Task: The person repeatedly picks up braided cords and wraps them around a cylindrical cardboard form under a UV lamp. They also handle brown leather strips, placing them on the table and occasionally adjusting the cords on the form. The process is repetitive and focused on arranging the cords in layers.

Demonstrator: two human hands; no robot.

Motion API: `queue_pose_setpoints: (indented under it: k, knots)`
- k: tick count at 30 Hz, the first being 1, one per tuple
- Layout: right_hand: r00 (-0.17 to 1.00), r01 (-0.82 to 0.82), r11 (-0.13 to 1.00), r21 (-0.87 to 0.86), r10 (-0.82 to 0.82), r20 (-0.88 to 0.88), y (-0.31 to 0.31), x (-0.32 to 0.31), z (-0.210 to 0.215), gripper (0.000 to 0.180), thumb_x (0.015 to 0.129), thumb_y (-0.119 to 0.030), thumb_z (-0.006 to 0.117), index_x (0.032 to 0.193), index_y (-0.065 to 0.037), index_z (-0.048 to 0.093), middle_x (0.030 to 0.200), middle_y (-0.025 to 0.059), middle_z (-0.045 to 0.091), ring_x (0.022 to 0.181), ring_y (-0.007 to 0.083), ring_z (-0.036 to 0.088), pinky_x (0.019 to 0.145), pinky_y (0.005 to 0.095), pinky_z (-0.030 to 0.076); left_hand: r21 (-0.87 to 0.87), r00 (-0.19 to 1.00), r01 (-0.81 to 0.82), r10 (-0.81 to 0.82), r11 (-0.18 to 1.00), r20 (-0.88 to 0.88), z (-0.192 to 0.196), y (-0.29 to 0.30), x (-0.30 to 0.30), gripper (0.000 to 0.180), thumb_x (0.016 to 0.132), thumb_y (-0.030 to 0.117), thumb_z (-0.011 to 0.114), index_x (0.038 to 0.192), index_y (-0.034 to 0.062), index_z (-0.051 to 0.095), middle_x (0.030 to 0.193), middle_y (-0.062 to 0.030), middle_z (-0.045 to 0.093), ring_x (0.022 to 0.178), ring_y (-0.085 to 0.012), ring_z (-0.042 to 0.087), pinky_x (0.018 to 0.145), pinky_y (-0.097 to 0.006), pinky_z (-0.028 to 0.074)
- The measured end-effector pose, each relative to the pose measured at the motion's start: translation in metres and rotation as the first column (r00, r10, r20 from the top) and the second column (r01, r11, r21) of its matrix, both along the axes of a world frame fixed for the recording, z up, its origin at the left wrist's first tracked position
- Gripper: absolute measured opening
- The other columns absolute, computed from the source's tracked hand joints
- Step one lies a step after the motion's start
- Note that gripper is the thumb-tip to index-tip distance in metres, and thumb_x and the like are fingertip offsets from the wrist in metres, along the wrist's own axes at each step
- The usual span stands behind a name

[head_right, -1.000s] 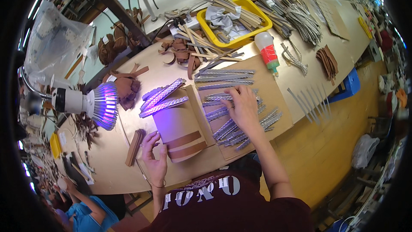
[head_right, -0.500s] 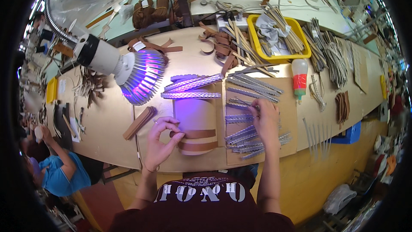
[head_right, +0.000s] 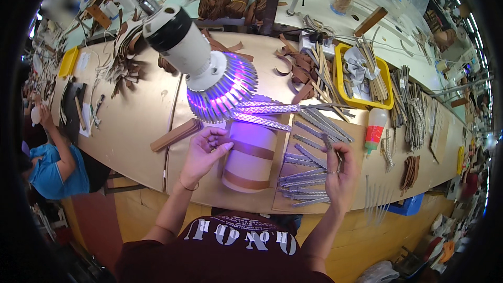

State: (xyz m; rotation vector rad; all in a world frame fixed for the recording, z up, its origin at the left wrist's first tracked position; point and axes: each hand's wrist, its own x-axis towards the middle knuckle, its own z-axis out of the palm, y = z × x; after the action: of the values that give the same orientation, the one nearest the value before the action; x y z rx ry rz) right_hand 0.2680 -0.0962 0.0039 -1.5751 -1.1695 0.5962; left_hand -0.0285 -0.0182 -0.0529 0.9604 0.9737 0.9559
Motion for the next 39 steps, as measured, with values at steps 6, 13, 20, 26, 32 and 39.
queue_pose_setpoints:
  k: [6, 13, 20, 26, 32, 39]
  knots:
    - [0.983, -0.058, 0.997, -0.051, 0.048, -0.179, 0.031, -0.010, 0.008, 0.014, 0.100, -0.012, 0.058, 0.109, -0.002, 0.060, 0.090, 0.0014, 0.062, 0.079, 0.0092, 0.057, 0.072, 0.0216, 0.045, -0.009, 0.994, -0.054, 0.055, 0.998, 0.098, 0.000, -0.009, -0.001, 0.040, 0.090, -0.001, 0.066, 0.127, -0.0028, 0.051, 0.105, -0.0089, 0.068, 0.096, -0.0115, 0.064, 0.085, -0.023, 0.052]
    - [0.948, -0.290, 0.853, -0.435, 0.318, -0.009, 0.030, -0.075, 0.035, 0.022, 0.090, -0.018, 0.073, 0.098, 0.001, 0.066, 0.073, 0.0018, 0.057, 0.063, 0.0098, 0.051, 0.056, 0.0270, 0.041, -0.188, 0.958, -0.056, 0.106, 0.980, 0.266, 0.001, -0.007, -0.009, 0.045, 0.090, -0.003, 0.064, 0.131, -0.0011, 0.046, 0.105, -0.0112, 0.067, 0.097, -0.0141, 0.066, 0.085, -0.026, 0.054]
    - [0.903, -0.242, 0.842, -0.483, 0.377, 0.205, 0.035, -0.079, 0.017, 0.030, 0.085, -0.021, 0.077, 0.099, 0.001, 0.065, 0.084, 0.0059, 0.054, 0.068, 0.0173, 0.051, 0.060, 0.0305, 0.042, -0.209, 0.965, -0.062, 0.112, 0.976, 0.238, -0.003, -0.009, -0.008, 0.041, 0.090, -0.003, 0.066, 0.127, -0.0009, 0.049, 0.101, -0.0072, 0.066, 0.093, -0.0110, 0.065, 0.084, -0.023, 0.054]
    - [0.912, -0.371, 0.855, -0.363, 0.409, 0.033, 0.033, -0.058, 0.003, 0.029, 0.086, -0.019, 0.076, 0.099, 0.002, 0.062, 0.091, 0.0069, 0.054, 0.075, 0.0160, 0.052, 0.064, 0.0292, 0.044, -0.228, 0.973, 0.013, 0.040, 0.974, 0.227, 0.006, -0.007, 0.000, 0.040, 0.089, 0.000, 0.070, 0.125, -0.0022, 0.051, 0.097, -0.0070, 0.067, 0.089, -0.0100, 0.066, 0.080, -0.021, 0.054]
    - [0.797, -0.101, 0.930, -0.354, 0.288, 0.530, 0.039, -0.054, 0.035, 0.025, 0.089, -0.019, 0.073, 0.101, 0.001, 0.064, 0.095, 0.0113, 0.058, 0.075, 0.0245, 0.061, 0.066, 0.0351, 0.047, -0.182, 0.978, -0.023, 0.060, 0.983, 0.199, 0.008, -0.003, 0.014, 0.037, 0.088, -0.003, 0.069, 0.119, -0.0015, 0.049, 0.096, -0.0114, 0.069, 0.087, -0.0146, 0.069, 0.081, -0.024, 0.055]
    - [0.855, -0.210, 0.894, -0.396, 0.364, 0.368, 0.040, -0.093, 0.044, 0.020, 0.090, -0.021, 0.070, 0.097, -0.003, 0.068, 0.084, 0.0109, 0.065, 0.072, 0.0282, 0.064, 0.064, 0.0384, 0.047, -0.294, 0.958, 0.026, 0.060, 0.955, 0.281, 0.012, -0.004, 0.004, 0.044, 0.090, -0.002, 0.066, 0.130, -0.0030, 0.047, 0.100, -0.0128, 0.070, 0.091, -0.0158, 0.069, 0.086, -0.026, 0.056]
